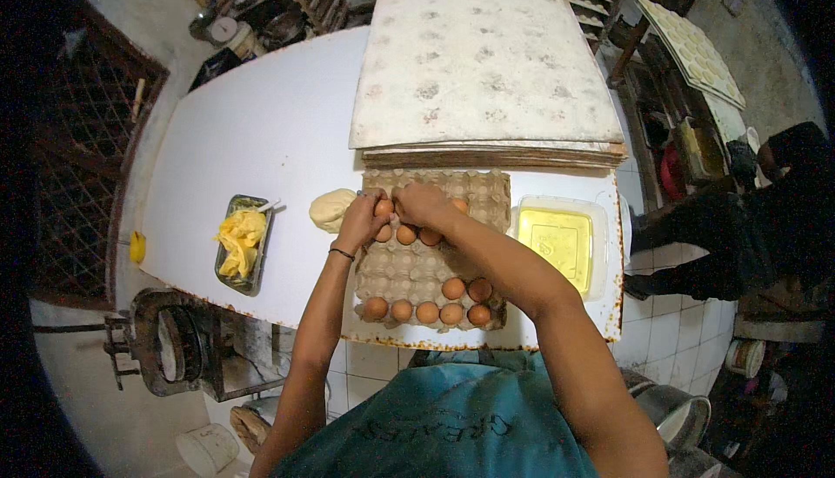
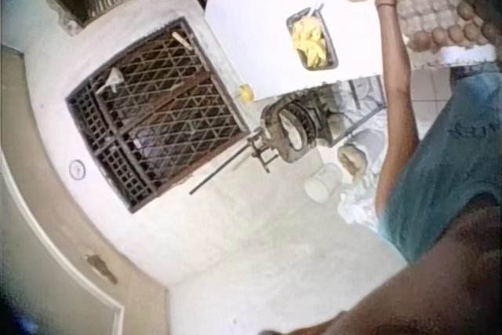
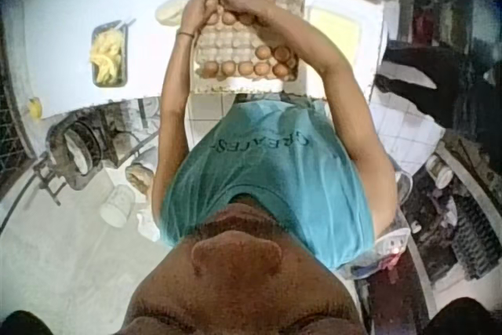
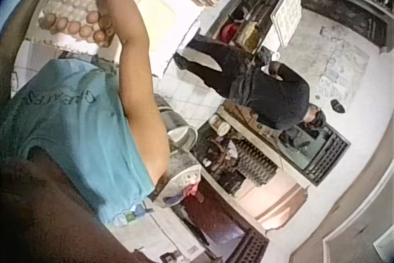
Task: The person measures flour onto a scale using a spoon, retrieves a tray of eggs and a container of liquid, and سپس breaks the eggs into the liquid one by one by hand, discarding the shells into a bin.
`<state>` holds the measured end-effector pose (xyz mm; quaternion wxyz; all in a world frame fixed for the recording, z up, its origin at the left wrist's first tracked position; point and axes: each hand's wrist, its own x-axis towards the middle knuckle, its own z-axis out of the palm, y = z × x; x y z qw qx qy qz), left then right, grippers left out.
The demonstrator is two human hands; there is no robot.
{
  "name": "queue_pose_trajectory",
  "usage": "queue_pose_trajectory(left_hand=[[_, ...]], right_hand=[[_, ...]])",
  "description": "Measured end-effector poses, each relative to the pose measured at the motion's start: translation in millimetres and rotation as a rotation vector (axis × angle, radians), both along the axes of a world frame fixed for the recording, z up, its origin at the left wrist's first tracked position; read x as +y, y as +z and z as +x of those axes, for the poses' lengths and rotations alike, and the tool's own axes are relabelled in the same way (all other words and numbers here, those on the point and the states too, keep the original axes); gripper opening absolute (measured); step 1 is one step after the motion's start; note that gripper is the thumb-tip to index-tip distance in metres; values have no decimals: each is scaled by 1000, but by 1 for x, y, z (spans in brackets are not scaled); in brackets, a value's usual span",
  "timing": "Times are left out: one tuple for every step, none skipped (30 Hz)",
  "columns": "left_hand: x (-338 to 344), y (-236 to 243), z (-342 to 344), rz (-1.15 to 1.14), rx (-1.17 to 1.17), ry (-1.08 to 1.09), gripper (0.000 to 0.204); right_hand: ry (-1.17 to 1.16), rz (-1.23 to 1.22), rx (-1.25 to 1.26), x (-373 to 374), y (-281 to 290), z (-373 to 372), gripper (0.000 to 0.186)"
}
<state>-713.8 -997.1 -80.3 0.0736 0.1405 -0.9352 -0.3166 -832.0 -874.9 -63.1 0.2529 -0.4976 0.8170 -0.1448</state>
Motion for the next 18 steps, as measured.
queue_pose_trajectory(left_hand=[[-3, -2, -1, 7, -8, -14, 34], [-7, -4, -1, 12, -17, -26, 33], [-8, -5, 3, 40, 63, -14, 34], [-10, -6, 5, 45, 96, 5, 36], [-7, -7, 3, 49, 133, 17, 37], [-3, -5, 4, 58, 159, 33, 38], [-3, -2, 4, 31, 122, 41, 37], [4, 4, 0, 247, 167, 128, 35], [13, 11, -2, 463, 212, 212, 33], [23, 19, -2, 681, 248, 293, 32], [37, 28, -5, 1022, 257, 317, 30], [53, 38, -3, 1364, 246, 355, 28], [75, 46, -2, 1531, 276, 325, 26], [103, 54, -4, 1698, 308, 291, 24], [129, 58, -11, 1865, 339, 248, 22], [155, 56, -17, 1872, 223, 219, 18], [180, 46, -24, 1822, 134, 332, 19], [202, 38, -31, 1817, 85, 320, 20]], right_hand=[[-62, -108, -30, 3, 0, -3, 33], [-162, -259, -158, 9, 6, -2, 36], [-258, -405, -287, 20, 17, 0, 39], [-356, -552, -416, 32, 22, 1, 42], [-372, -660, -561, 44, 10, -7, 45], [-435, -678, -719, 60, 10, -7, 45], [-500, -697, -877, 78, 12, -5, 47], [-578, -729, -1026, 98, 14, -6, 48], [-633, -803, -1321, 117, 17, -4, 49], [-677, -880, -1617, 136, 17, 1, 50], [-672, -990, -1738, 157, 14, 7, 47], [-736, -1069, -1804, 172, 13, 16, 43], [-769, -1076, -1837, 186, 9, 24, 39], [-793, -1088, -1865, 201, 6, 28, 36], [-899, -1076, -1729, 214, 5, 32, 36], [-993, -1054, -1604, 226, 6, 35, 35], [-1104, -997, -1458, 237, 14, 36, 33], [-1155, -1053, -1254, 247, 20, 36, 32]])
